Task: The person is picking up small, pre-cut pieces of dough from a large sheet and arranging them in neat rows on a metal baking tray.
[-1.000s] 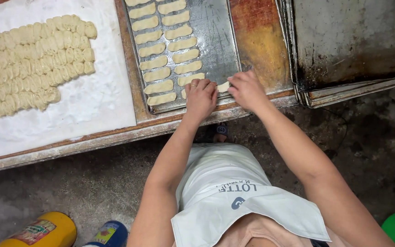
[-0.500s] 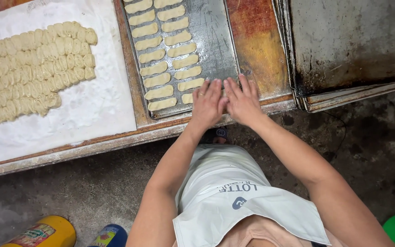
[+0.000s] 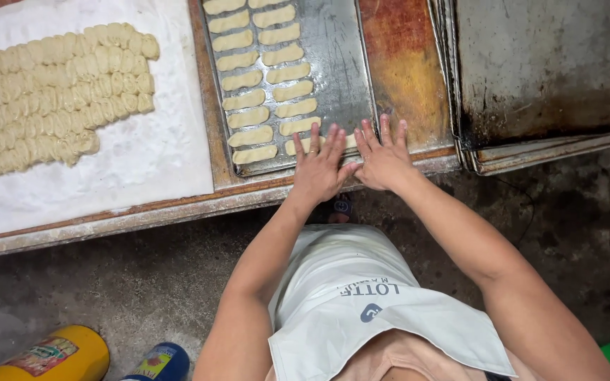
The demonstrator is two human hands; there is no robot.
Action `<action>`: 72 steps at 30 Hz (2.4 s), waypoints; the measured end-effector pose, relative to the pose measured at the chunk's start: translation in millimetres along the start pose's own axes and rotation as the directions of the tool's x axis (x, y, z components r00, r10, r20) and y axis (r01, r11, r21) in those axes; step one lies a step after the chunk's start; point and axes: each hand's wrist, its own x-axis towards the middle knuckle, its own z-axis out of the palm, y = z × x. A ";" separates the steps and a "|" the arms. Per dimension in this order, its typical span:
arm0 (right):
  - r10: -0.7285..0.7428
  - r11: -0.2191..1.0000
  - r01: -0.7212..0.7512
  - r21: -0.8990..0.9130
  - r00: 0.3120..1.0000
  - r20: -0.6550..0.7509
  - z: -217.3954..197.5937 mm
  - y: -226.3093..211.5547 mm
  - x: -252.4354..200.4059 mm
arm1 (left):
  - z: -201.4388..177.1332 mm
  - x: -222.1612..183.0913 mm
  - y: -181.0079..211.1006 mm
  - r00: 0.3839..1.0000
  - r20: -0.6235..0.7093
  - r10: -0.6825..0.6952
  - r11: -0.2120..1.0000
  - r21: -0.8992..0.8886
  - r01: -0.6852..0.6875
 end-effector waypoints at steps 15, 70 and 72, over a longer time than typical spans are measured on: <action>-0.163 0.985 0.173 -0.022 0.870 -0.466 -32.0 -61.0 53.1 | 31.0 -13.2 -72.4 0.970 -0.239 -0.037 0.998 -0.057 0.024; 0.357 0.647 0.057 0.761 0.859 -0.367 2.0 23.9 60.6 | 31.9 56.4 -68.9 0.787 -0.617 0.008 0.980 -0.154 -0.130; 0.314 0.812 0.051 0.582 0.802 -0.508 36.6 45.3 72.0 | 27.1 54.4 -56.4 0.806 -0.592 0.024 0.987 -0.112 -0.112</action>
